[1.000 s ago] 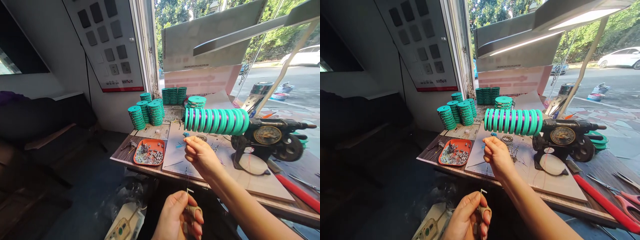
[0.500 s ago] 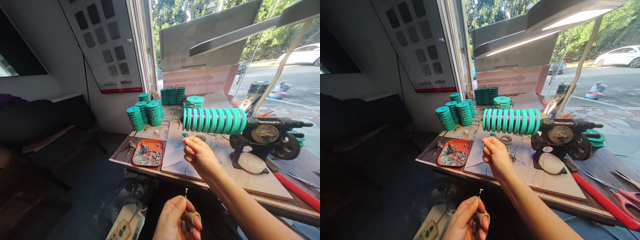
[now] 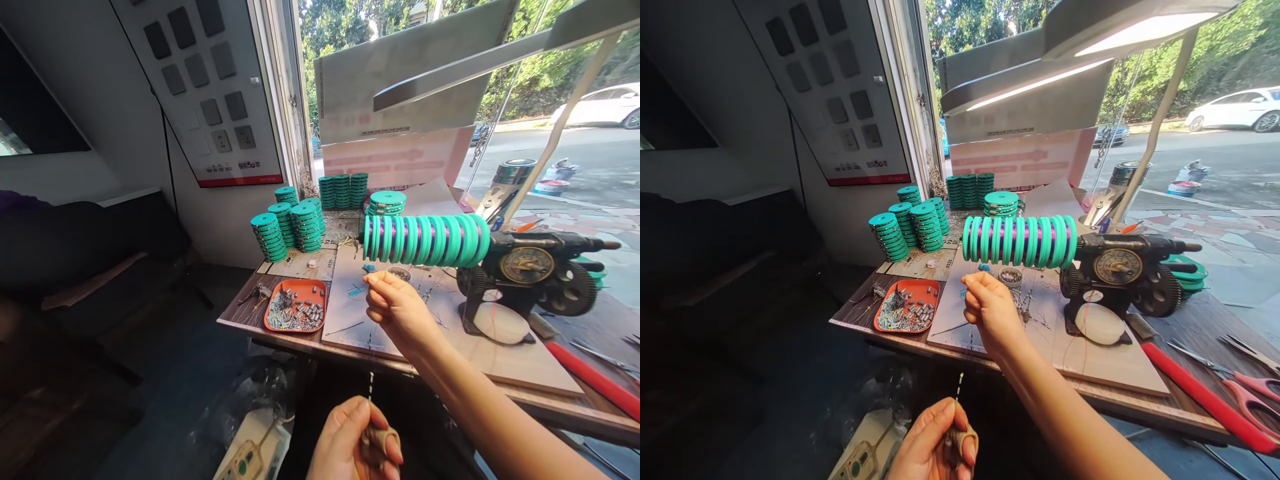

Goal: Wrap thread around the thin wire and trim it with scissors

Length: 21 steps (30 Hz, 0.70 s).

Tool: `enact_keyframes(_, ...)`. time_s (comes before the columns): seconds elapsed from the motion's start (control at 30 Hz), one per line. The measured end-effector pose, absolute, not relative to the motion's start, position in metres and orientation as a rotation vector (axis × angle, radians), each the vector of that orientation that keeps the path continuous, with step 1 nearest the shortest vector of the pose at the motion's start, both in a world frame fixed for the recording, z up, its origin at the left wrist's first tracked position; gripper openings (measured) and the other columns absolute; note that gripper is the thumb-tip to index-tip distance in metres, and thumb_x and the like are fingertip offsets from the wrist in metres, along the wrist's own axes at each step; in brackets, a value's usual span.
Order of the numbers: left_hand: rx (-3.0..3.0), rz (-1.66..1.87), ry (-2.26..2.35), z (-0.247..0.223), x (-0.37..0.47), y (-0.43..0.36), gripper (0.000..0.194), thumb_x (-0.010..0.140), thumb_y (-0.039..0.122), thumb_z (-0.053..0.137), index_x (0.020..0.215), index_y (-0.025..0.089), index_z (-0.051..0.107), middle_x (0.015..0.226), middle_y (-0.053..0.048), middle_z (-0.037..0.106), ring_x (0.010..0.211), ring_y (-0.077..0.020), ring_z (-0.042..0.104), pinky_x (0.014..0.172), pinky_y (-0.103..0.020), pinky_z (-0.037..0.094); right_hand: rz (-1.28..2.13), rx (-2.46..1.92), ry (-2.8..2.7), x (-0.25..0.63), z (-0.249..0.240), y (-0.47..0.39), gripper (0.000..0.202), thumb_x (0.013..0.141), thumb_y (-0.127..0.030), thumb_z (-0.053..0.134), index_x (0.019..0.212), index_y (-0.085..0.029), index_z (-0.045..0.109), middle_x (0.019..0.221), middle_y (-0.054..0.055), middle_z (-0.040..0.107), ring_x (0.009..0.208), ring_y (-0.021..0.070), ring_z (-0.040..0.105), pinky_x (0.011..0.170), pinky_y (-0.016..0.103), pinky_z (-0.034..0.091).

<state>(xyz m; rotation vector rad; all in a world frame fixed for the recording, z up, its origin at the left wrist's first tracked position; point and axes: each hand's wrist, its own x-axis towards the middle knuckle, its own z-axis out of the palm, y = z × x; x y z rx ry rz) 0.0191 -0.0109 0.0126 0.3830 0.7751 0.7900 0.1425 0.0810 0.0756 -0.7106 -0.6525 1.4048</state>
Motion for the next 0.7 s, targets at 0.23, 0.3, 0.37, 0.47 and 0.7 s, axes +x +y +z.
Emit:
enact_keyframes(0.23,0.396,0.786,0.811,0.0157,0.0183,-0.0115,0.038,0.047,0.045,0.077,0.052,0.013,0.056,0.040,-0.003,0.061,0.029,-0.0073,0.051,0.030,-0.011,0.035,1.403,-0.713,-0.640,0.1406,0.0776,0.0808,0.025,0.060,-0.030,0.071,0.064,-0.016,0.051,0.037,-0.012,0.031,0.036,0.0015,0.017,0.036,0.015,0.013)
enact_keyframes(0.3,0.395,0.781,0.815,0.0143,0.0181,-0.0123,0.039,0.046,0.046,0.077,0.052,0.013,0.056,0.041,-0.003,0.062,0.029,-0.0076,0.052,0.030,-0.012,0.034,1.402,-0.716,-0.639,0.1407,0.0778,0.0808,0.026,0.059,-0.030,0.072,0.064,-0.016,0.051,0.037,-0.012,0.031,0.036,0.0013,0.017,0.036,0.015,0.013)
enact_keyframes(0.37,0.388,0.773,0.823,0.0127,0.0178,-0.0130,0.039,0.045,0.046,0.077,0.053,0.014,0.056,0.042,-0.003,0.062,0.029,-0.0080,0.052,0.030,-0.012,0.034,1.399,-0.717,-0.637,0.1412,0.0773,0.0812,0.026,0.058,-0.030,0.072,0.063,-0.015,0.051,0.037,-0.012,0.031,0.035,0.0012,0.017,0.035,0.015,0.013)
enact_keyframes(0.47,0.375,0.770,0.841,0.0108,0.0172,-0.0133,0.040,0.045,0.047,0.077,0.055,0.014,0.056,0.043,-0.003,0.063,0.030,-0.0088,0.053,0.031,-0.012,0.034,1.394,-0.717,-0.635,0.1419,0.0758,0.0824,0.027,0.057,-0.031,0.072,0.064,-0.015,0.052,0.036,-0.013,0.031,0.035,0.0010,0.017,0.035,0.015,0.012)
enact_keyframes(0.7,0.367,0.766,0.843,0.0065,0.0150,-0.0135,0.039,0.047,0.046,0.076,0.057,0.014,0.057,0.044,-0.003,0.063,0.031,-0.0096,0.054,0.031,-0.012,0.033,1.389,-0.717,-0.638,0.1425,0.0735,0.0839,0.026,0.057,-0.031,0.072,0.064,-0.015,0.053,0.036,-0.013,0.031,0.035,0.0010,0.018,0.035,0.015,0.013)
